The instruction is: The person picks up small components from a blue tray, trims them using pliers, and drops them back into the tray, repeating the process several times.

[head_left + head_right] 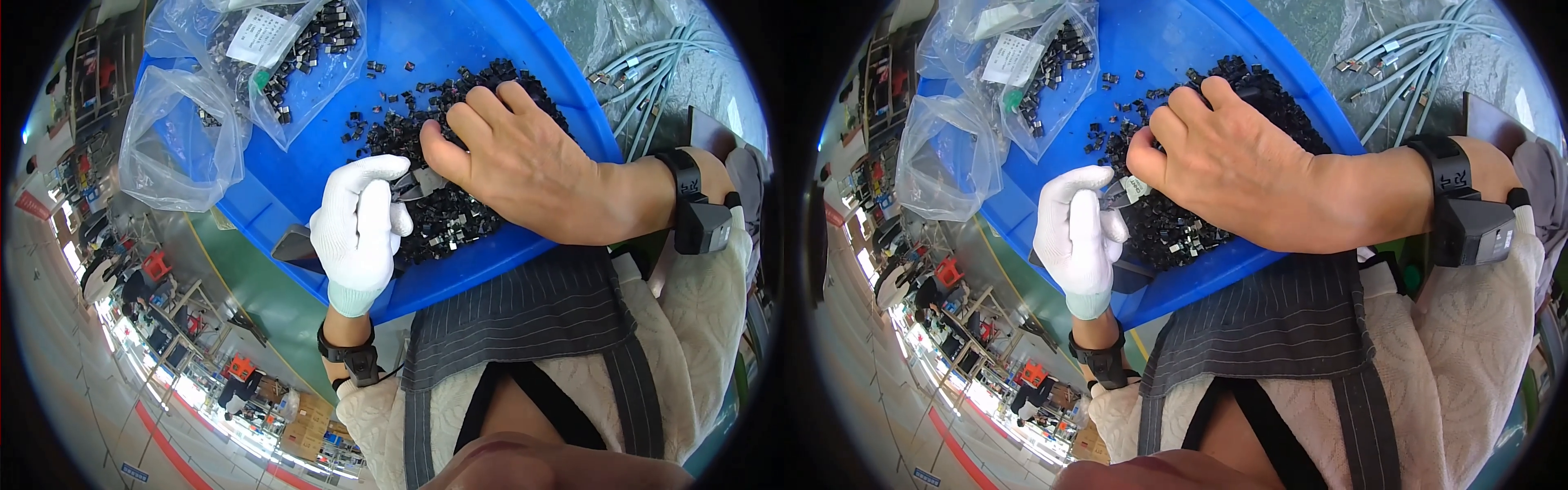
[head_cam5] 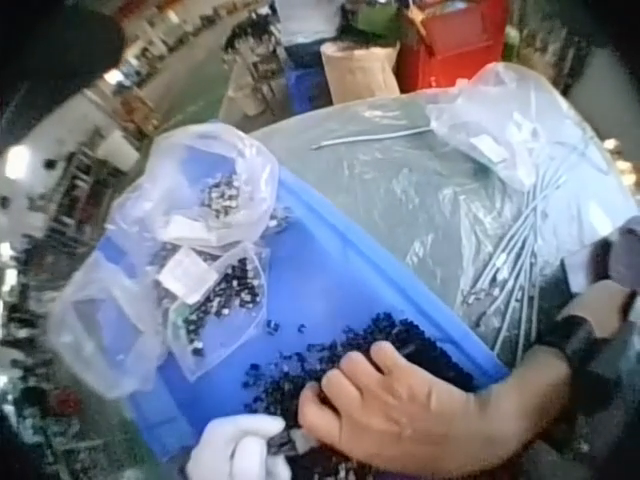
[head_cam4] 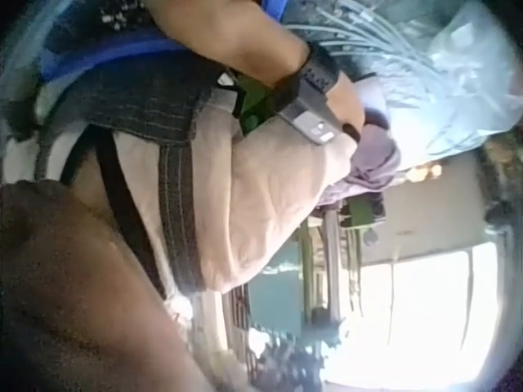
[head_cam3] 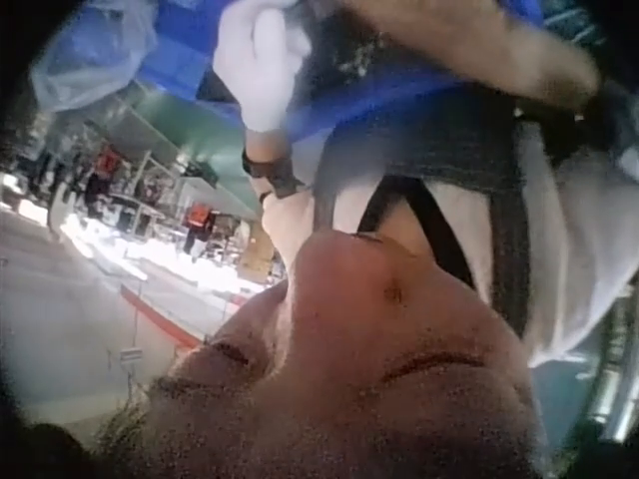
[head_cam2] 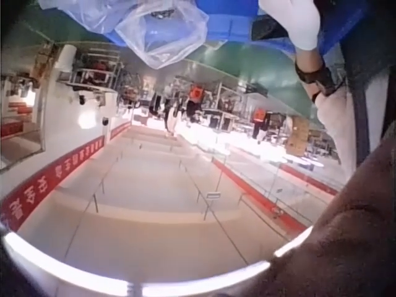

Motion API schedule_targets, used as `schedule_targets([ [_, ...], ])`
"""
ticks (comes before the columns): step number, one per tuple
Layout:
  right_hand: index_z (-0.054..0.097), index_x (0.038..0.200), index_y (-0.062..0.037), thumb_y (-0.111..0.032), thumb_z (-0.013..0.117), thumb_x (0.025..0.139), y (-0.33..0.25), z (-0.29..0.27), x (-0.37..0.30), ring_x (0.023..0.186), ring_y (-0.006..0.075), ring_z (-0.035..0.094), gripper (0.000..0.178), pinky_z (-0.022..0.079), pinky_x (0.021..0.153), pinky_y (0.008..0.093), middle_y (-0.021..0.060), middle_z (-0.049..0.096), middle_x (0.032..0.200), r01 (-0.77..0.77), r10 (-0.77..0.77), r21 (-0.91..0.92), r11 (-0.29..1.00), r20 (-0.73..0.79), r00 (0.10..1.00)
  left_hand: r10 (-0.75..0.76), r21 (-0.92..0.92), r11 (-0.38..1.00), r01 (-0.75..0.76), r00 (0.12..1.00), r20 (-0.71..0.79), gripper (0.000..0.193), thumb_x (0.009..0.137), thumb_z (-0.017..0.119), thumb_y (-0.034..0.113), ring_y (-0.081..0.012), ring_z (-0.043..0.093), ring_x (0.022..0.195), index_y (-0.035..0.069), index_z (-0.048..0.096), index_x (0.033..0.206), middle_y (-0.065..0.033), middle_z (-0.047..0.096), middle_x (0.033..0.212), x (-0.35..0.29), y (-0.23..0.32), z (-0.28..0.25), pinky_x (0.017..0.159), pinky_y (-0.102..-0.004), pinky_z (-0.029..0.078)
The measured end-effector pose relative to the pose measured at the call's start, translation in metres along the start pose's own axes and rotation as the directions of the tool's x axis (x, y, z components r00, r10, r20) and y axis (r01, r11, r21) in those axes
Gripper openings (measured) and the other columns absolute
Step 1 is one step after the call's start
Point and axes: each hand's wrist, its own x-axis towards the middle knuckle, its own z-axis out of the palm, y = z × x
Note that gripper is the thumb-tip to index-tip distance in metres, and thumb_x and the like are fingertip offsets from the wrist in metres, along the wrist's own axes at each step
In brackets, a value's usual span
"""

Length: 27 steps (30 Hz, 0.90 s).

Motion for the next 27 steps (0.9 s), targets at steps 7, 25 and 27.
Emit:
schedule_targets([
  [7,0.054,0.101,-0.0011,-0.011,0.056,0.076,0.001,0.004,0.001,0.074,0.0199,0.049,0.028,0.039,0.065,0.0316,0.0059,0.046,0.076,-0.001,0.001,0.010,1.000,0.018,1.000,-0.058,0.036,0.998,0.058,0.998,0.022,0.021,0.094,0.044,0.006,-0.0026,0.046,0.044,0.004,0.061,0.107,-0.0012,0.057,0.055,0.004,0.003,-0.002,0.042,-0.0187,0.034],
  [25,0.051,0.100,0.0009,-0.011,0.059,0.084,0.007,-0.002,0.004,0.071,0.0351,0.063,0.022,0.050,0.062,0.0432,0.0170,0.059,0.077,-0.162,0.014,0.678,0.717,0.218,0.976,0.053,-0.242,0.968,-0.063,0.997,-0.050,0.019,0.097,0.043,0.009,-0.0028,0.042,0.043,0.003,0.056,0.110,-0.0038,0.057,0.061,0.003,-0.008,0.004,0.040,-0.0172,0.032],
  [27,0.051,0.102,0.0018,-0.015,0.057,0.089,0.012,-0.007,0.007,0.072,0.0356,0.063,0.023,0.050,0.062,0.0422,0.0174,0.059,0.078,-0.226,-0.058,0.698,0.679,0.358,0.932,0.045,-0.254,0.966,-0.055,0.998,-0.045,0.019,0.097,0.043,0.010,-0.0031,0.042,0.043,0.003,0.056,0.110,-0.0041,0.057,0.061,0.004,-0.007,0.003,0.040,-0.0171,0.032],
])
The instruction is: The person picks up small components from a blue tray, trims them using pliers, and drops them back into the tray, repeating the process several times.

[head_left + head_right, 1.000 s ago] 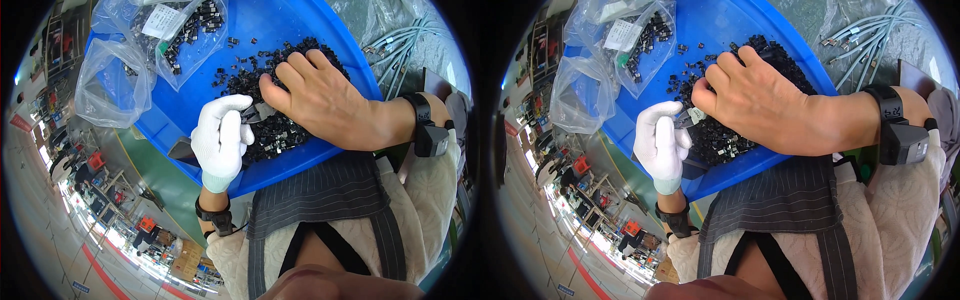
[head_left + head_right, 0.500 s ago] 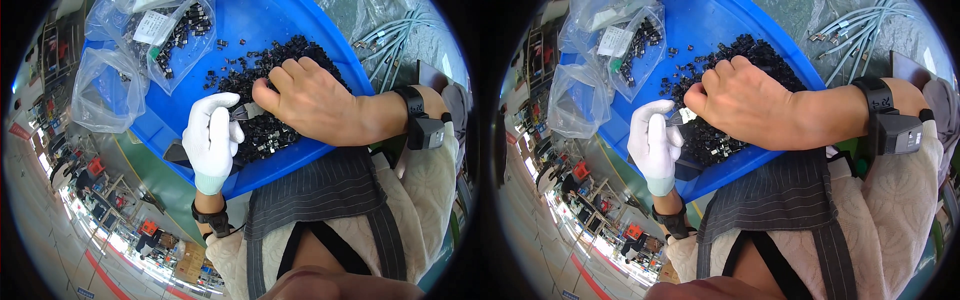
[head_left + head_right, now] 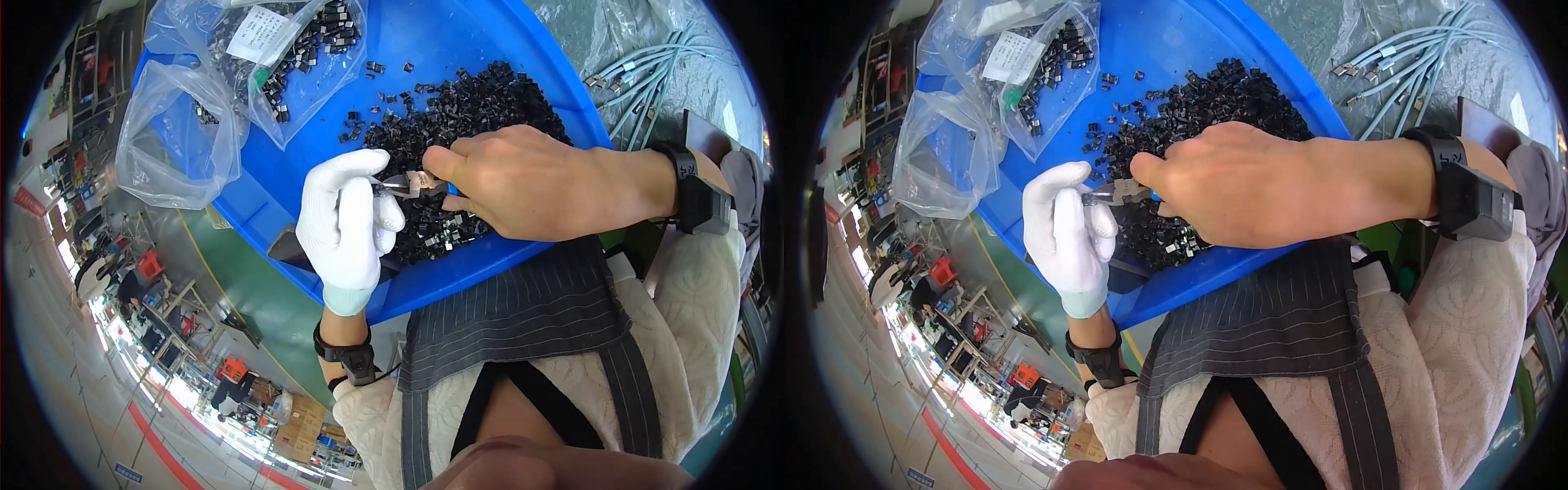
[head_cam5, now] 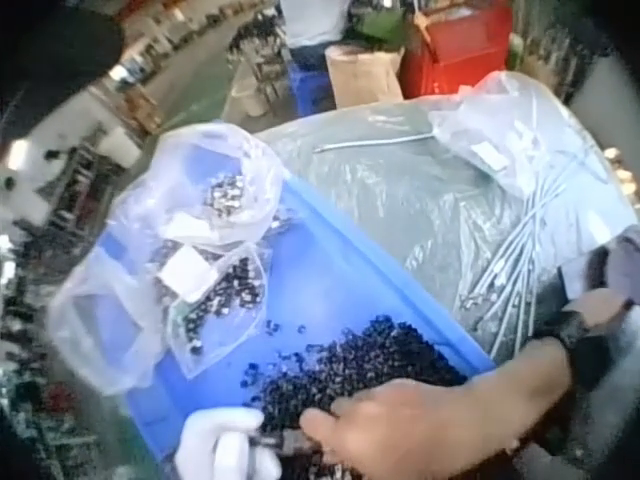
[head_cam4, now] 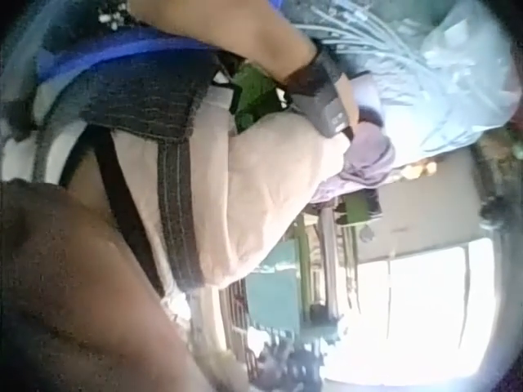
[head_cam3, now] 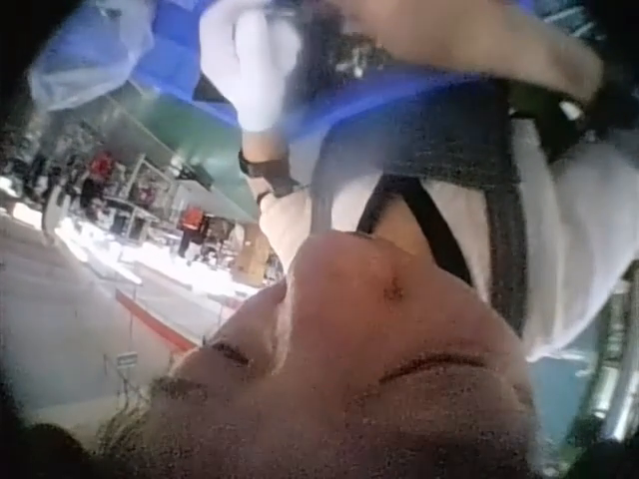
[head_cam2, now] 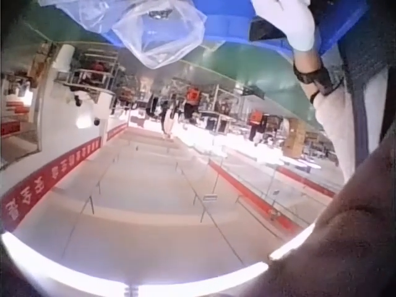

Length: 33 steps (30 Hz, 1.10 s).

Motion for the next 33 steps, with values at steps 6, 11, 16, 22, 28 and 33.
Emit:
schedule_targets([
  [6,0.051,0.107,0.0027,-0.023,0.055,0.093,-0.003,-0.028,0.000,0.071,0.0323,0.063,0.029,0.050,0.062,0.0375,0.0171,0.059,0.077,-0.121,0.019,0.400,0.909,0.248,0.969,0.076,-0.091,0.993,-0.076,0.997,0.000,0.019,0.097,0.043,0.010,-0.0047,0.044,0.043,0.002,0.054,0.111,-0.0061,0.059,0.063,0.002,-0.004,0.003,0.038,-0.0170,0.032],
  [11,0.050,0.109,0.0024,-0.030,0.055,0.094,0.006,-0.034,0.012,0.072,0.0262,0.061,0.036,0.049,0.065,0.0353,0.0141,0.058,0.077,-0.446,-0.068,0.681,0.581,0.587,0.807,0.115,-0.128,0.985,-0.114,0.993,0.002,0.020,0.097,0.044,0.011,-0.0059,0.047,0.043,0.000,0.053,0.111,-0.0080,0.060,0.065,-0.001,-0.006,-0.002,0.038,-0.0170,0.034],
  [16,0.051,0.108,0.0005,-0.028,0.057,0.093,0.006,-0.024,0.009,0.073,0.0248,0.059,0.033,0.048,0.070,0.0364,0.0115,0.056,0.078,-0.224,-0.052,0.637,0.738,0.385,0.921,0.097,-0.135,0.987,-0.090,0.994,0.052,0.022,0.096,0.045,0.009,-0.0087,0.054,0.049,-0.001,0.049,0.115,-0.0139,0.064,0.077,-0.005,-0.005,-0.002,0.039,-0.0172,0.038],
  [22,0.052,0.107,-0.0018,-0.015,0.065,0.084,0.016,0.007,0.004,0.079,0.0288,0.060,0.030,0.048,0.073,0.0391,0.0126,0.056,0.085,0.073,-0.055,0.062,0.995,-0.257,0.965,0.029,-0.139,0.989,-0.040,0.996,-0.081,0.028,0.094,0.047,0.004,-0.0118,0.060,0.055,-0.001,0.041,0.121,-0.0204,0.066,0.092,-0.003,0.000,0.015,0.040,-0.0171,0.040],
  [28,0.052,0.107,-0.0026,-0.006,0.068,0.071,0.015,0.009,-0.007,0.080,0.0309,0.058,0.039,0.047,0.071,0.0405,0.0124,0.054,0.086,0.039,-0.177,-0.299,0.953,-0.448,0.876,0.044,-0.148,0.988,-0.055,0.996,-0.074,0.032,0.092,0.050,0.001,-0.0123,0.060,0.056,-0.001,0.037,0.121,-0.0209,0.066,0.093,-0.013,0.002,0.027,0.042,-0.0178,0.042],
  [33,0.053,0.103,-0.0026,-0.001,0.064,0.065,0.011,0.009,-0.008,0.076,0.0291,0.056,0.039,0.046,0.068,0.0392,0.0112,0.051,0.081,0.039,-0.225,-0.379,0.925,-0.462,0.858,0.099,-0.015,0.995,-0.101,0.991,-0.092,0.034,0.091,0.052,0.000,-0.0124,0.060,0.056,-0.001,0.037,0.121,-0.0206,0.066,0.093,-0.018,0.001,0.029,0.044,-0.0188,0.043],
])
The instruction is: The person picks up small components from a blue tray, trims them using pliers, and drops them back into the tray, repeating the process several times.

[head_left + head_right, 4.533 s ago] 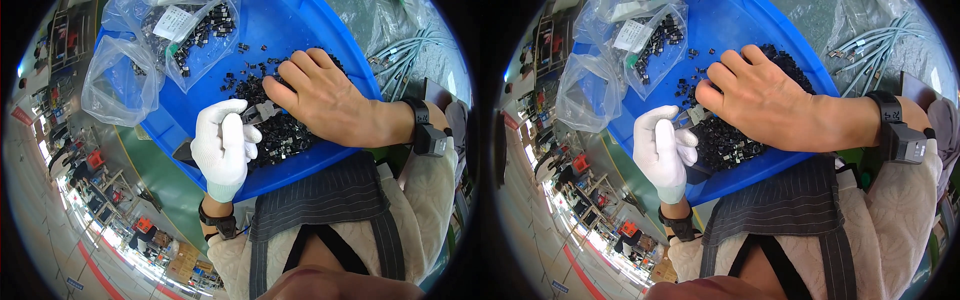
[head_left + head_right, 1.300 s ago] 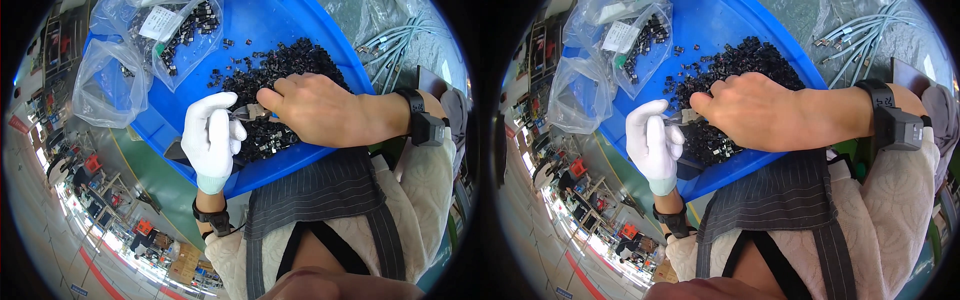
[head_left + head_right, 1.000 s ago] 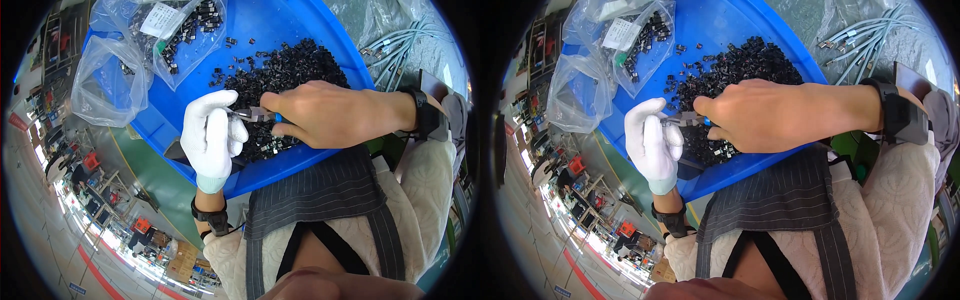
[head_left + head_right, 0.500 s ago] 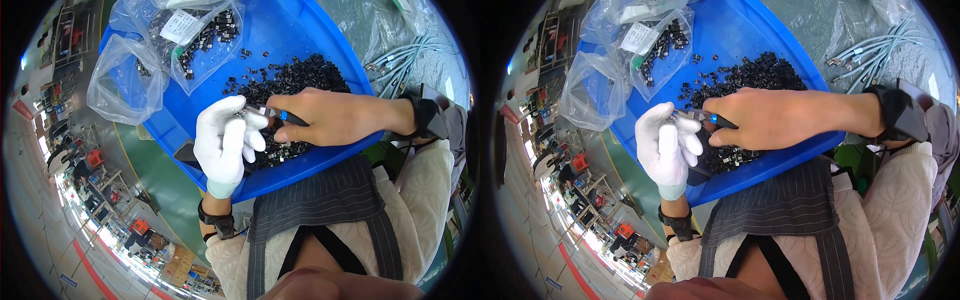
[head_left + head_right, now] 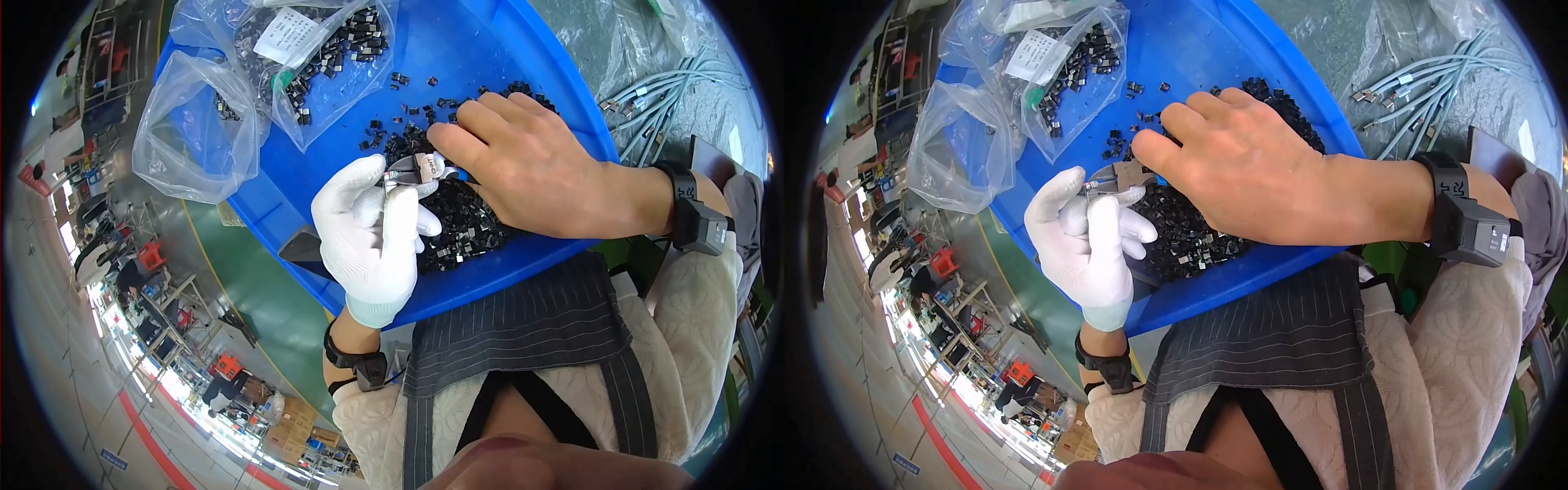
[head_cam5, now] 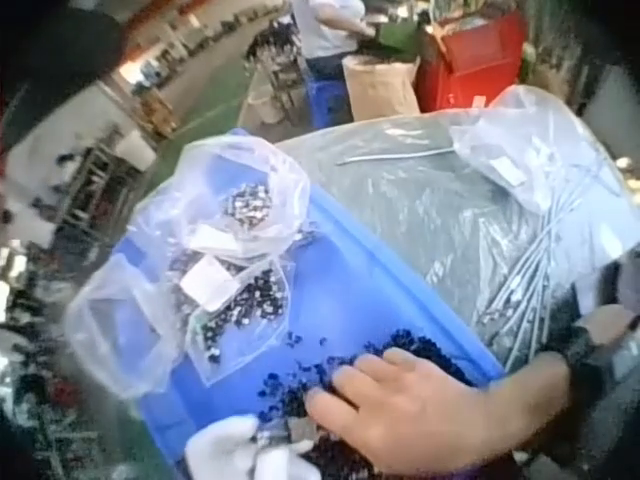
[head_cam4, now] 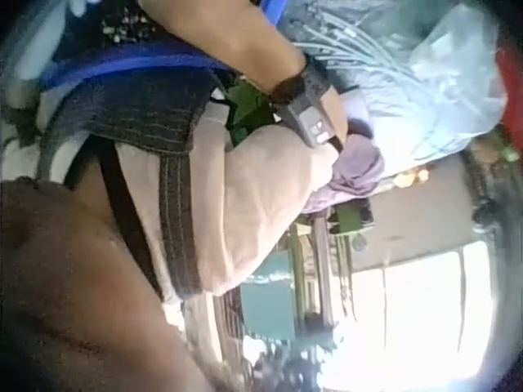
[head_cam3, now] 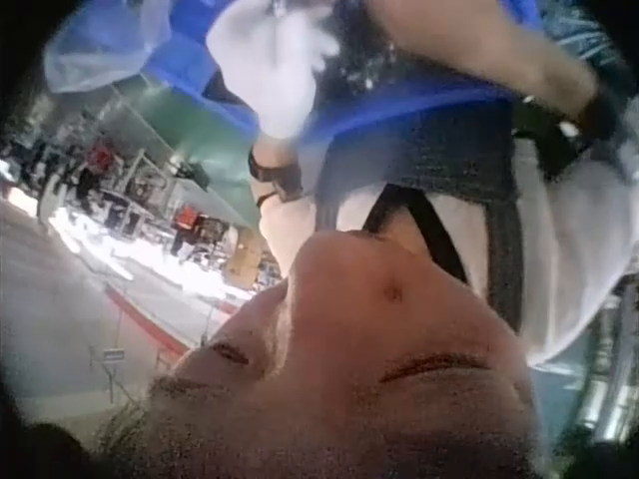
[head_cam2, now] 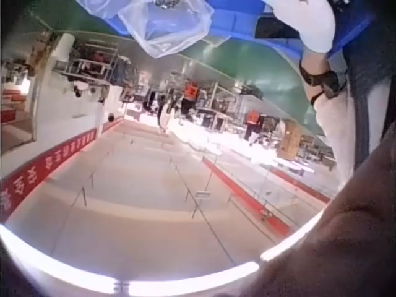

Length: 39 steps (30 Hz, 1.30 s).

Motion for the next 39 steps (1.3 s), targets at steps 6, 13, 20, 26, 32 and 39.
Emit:
schedule_targets([
  [6,0.052,0.096,-0.0022,0.001,0.061,0.065,-0.004,0.004,0.011,0.074,0.0292,0.057,0.033,0.047,0.065,0.0388,0.0113,0.050,0.078,0.002,-0.003,0.016,1.000,0.036,0.999,0.074,0.065,0.995,-0.076,0.997,0.031,0.032,0.091,0.052,0.000,-0.0122,0.061,0.058,-0.001,0.037,0.120,-0.0204,0.065,0.092,0.006,-0.003,-0.012,0.045,-0.0189,0.043],
  [13,0.050,0.093,-0.0005,0.000,0.060,0.072,-0.005,0.000,0.011,0.071,0.0337,0.060,0.023,0.048,0.061,0.0420,0.0148,0.054,0.076,-0.074,0.053,0.131,0.989,0.154,0.987,-0.229,-0.074,0.969,0.237,0.969,0.096,0.027,0.093,0.047,0.001,-0.0121,0.061,0.058,-0.001,0.040,0.119,-0.0192,0.065,0.088,0.014,0.009,-0.017,0.045,-0.0184,0.044],
  [20,0.049,0.099,0.0034,-0.011,0.062,0.085,-0.001,-0.034,0.035,0.078,0.0381,0.061,0.023,0.048,0.066,0.0457,0.0221,0.059,0.081,-0.531,0.020,0.510,0.677,0.708,0.706,-0.234,-0.189,0.945,0.268,0.955,0.182,0.026,0.093,0.046,0.001,-0.0117,0.061,0.057,0.000,0.041,0.118,-0.0179,0.065,0.087,0.021,0.017,-0.024,0.044,-0.0183,0.044],
  [26,0.049,0.101,0.0035,-0.010,0.062,0.085,0.008,-0.017,0.023,0.077,0.0386,0.061,0.024,0.048,0.067,0.0454,0.0216,0.059,0.082,-0.243,0.066,0.372,0.896,0.428,0.901,-0.224,-0.059,0.971,0.232,0.966,0.127,0.027,0.093,0.045,0.001,-0.0112,0.060,0.056,-0.001,0.041,0.120,-0.0175,0.065,0.087,0.025,0.021,-0.011,0.045,-0.0190,0.044],
  [32,0.050,0.100,0.0024,-0.007,0.060,0.085,0.007,-0.012,0.018,0.076,0.0386,0.060,0.020,0.047,0.067,0.0446,0.0194,0.058,0.079,-0.109,0.059,0.217,0.970,0.227,0.972,-0.138,0.131,0.983,0.125,0.986,0.093,0.027,0.093,0.045,0.002,-0.0104,0.059,0.057,-0.001,0.042,0.120,-0.0157,0.066,0.085,0.022,0.016,-0.005,0.047,-0.0198,0.044],
  [39,0.051,0.096,0.0000,-0.013,0.057,0.091,-0.004,-0.014,0.025,0.066,0.0310,0.060,0.015,0.047,0.061,0.0366,0.0143,0.057,0.072,-0.355,0.011,0.567,0.743,0.521,0.854,-0.213,0.018,0.977,0.213,0.964,0.159,0.025,0.094,0.045,0.006,-0.0081,0.054,0.052,-0.001,0.044,0.119,-0.0124,0.064,0.079,0.020,0.017,-0.026,0.044,-0.0180,0.040],
])
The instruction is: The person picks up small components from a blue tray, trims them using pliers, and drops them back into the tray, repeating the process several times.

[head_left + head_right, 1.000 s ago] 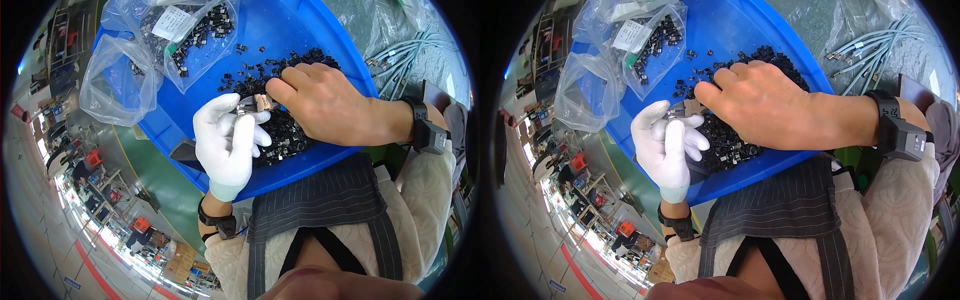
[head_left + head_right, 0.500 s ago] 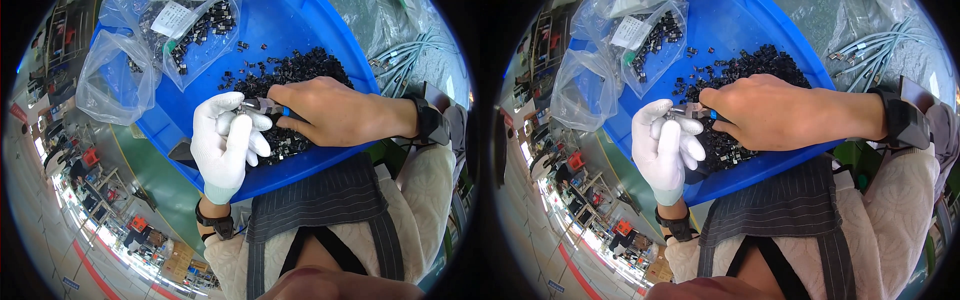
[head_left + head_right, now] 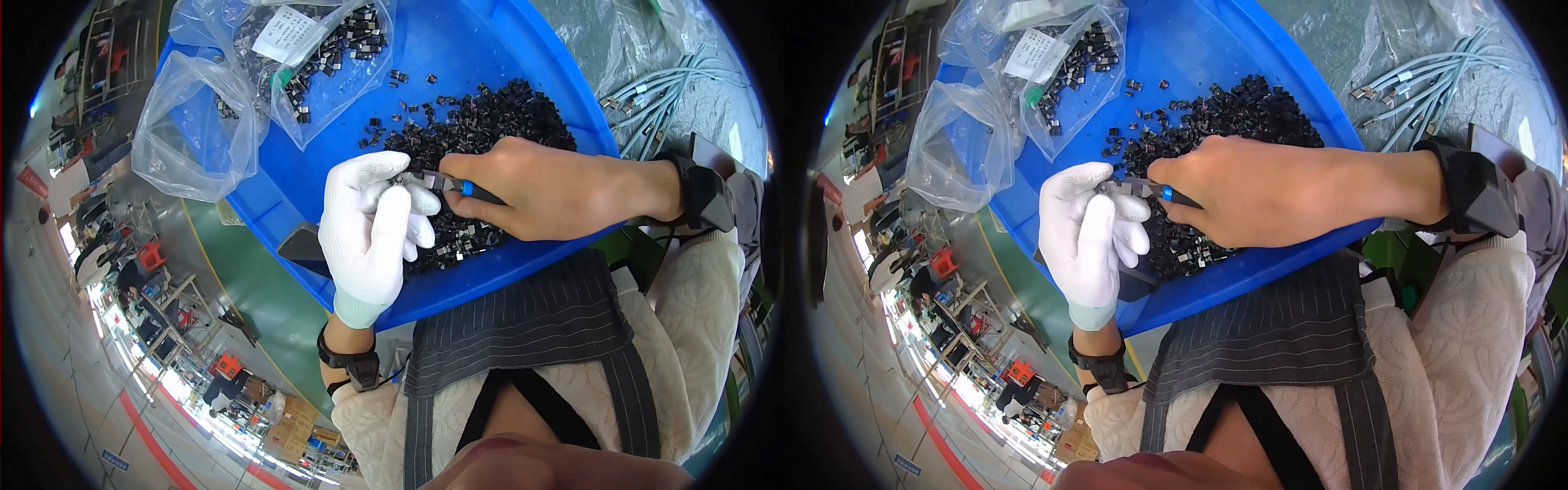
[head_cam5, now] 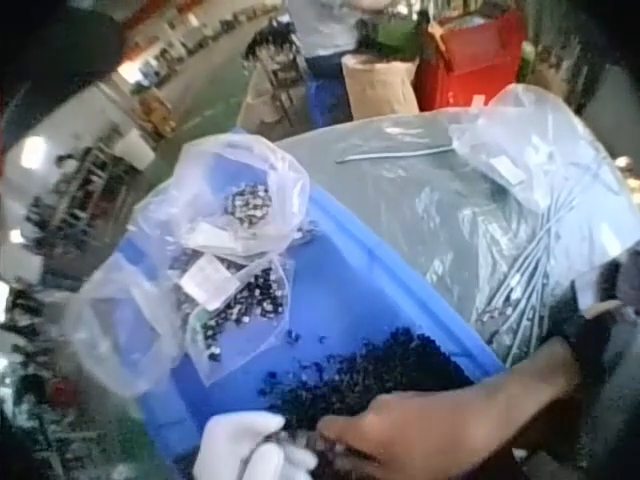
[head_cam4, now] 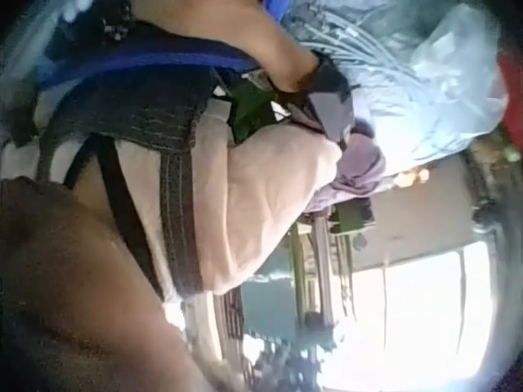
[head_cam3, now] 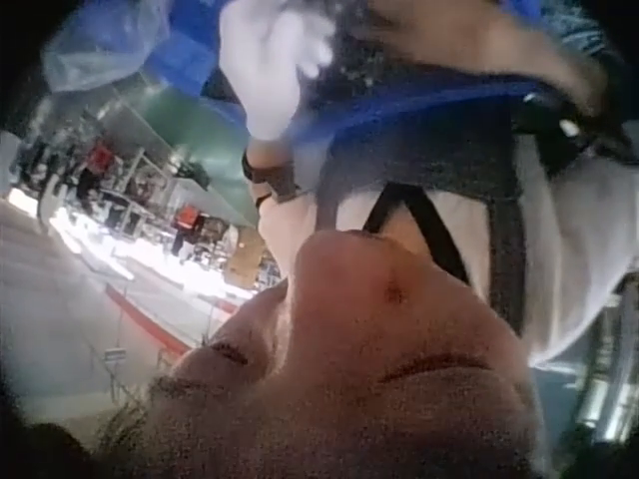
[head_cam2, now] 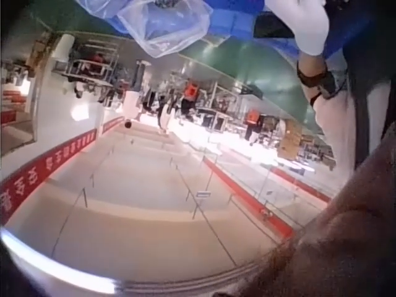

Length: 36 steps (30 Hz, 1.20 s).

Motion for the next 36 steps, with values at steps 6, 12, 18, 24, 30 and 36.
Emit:
schedule_targets([
  [6,0.052,0.097,-0.0003,-0.020,0.053,0.095,-0.001,-0.016,0.000,0.062,0.0150,0.057,0.019,0.046,0.057,0.0288,0.0064,0.055,0.069,-0.241,0.071,0.491,0.837,0.340,0.938,-0.014,-0.163,0.986,0.029,0.996,0.093,0.024,0.094,0.046,0.008,-0.0056,0.046,0.045,-0.001,0.048,0.116,-0.0102,0.062,0.074,0.012,0.015,-0.005,0.040,-0.0167,0.034],
  [12,0.053,0.103,0.0012,-0.019,0.052,0.096,0.001,-0.023,0.001,0.063,0.0087,0.052,0.021,0.045,0.058,0.0244,0.0025,0.051,0.070,-0.242,0.018,0.600,0.762,0.354,0.935,0.061,-0.293,0.956,-0.027,0.992,0.106,0.029,0.093,0.046,0.009,-0.0048,0.042,0.044,-0.001,0.047,0.121,-0.0082,0.060,0.070,0.019,0.006,-0.001,0.039,-0.0171,0.032],
  [18,0.055,0.101,0.0006,-0.021,0.055,0.094,-0.011,-0.026,-0.007,0.066,0.0093,0.052,0.023,0.045,0.061,0.0243,0.0020,0.053,0.074,-0.227,0.076,0.556,0.799,0.281,0.957,0.194,-0.225,0.961,-0.159,0.971,0.143,0.030,0.093,0.047,0.010,-0.0044,0.044,0.048,0.000,0.049,0.121,-0.0036,0.058,0.066,0.030,0.004,-0.001,0.043,-0.0213,0.034],
  [24,0.054,0.105,0.0001,-0.019,0.055,0.094,-0.019,-0.016,0.003,0.068,0.0090,0.052,0.021,0.044,0.062,0.0233,0.0031,0.053,0.076,-0.284,0.154,0.541,0.792,0.274,0.949,0.277,-0.202,0.947,-0.250,0.954,0.117,0.025,0.091,0.045,0.004,-0.0049,0.046,0.051,0.001,0.054,0.115,-0.0015,0.056,0.064,0.016,-0.004,-0.009,0.047,-0.0218,0.037],
  [30,0.052,0.105,0.0003,-0.023,0.057,0.094,-0.021,-0.023,0.009,0.069,0.0095,0.052,0.026,0.045,0.065,0.0241,0.0026,0.053,0.076,-0.224,0.122,0.472,0.853,0.237,0.964,0.285,-0.134,0.956,-0.261,0.935,0.211,0.034,0.094,0.042,0.011,-0.0022,0.038,0.047,0.001,0.048,0.126,-0.0009,0.052,0.066,0.026,0.004,-0.014,0.043,-0.0178,0.028],
  [36,0.051,0.106,-0.0003,-0.027,0.057,0.094,-0.020,-0.034,0.016,0.068,0.0125,0.052,0.030,0.044,0.065,0.0262,0.0034,0.052,0.073,-0.144,0.034,0.484,0.863,0.229,0.973,0.039,-0.142,0.990,-0.007,0.974,0.222,0.036,0.093,0.041,0.006,-0.0032,0.040,0.050,0.003,0.045,0.129,-0.0020,0.054,0.067,0.026,0.033,-0.021,0.046,-0.0174,0.032],
])
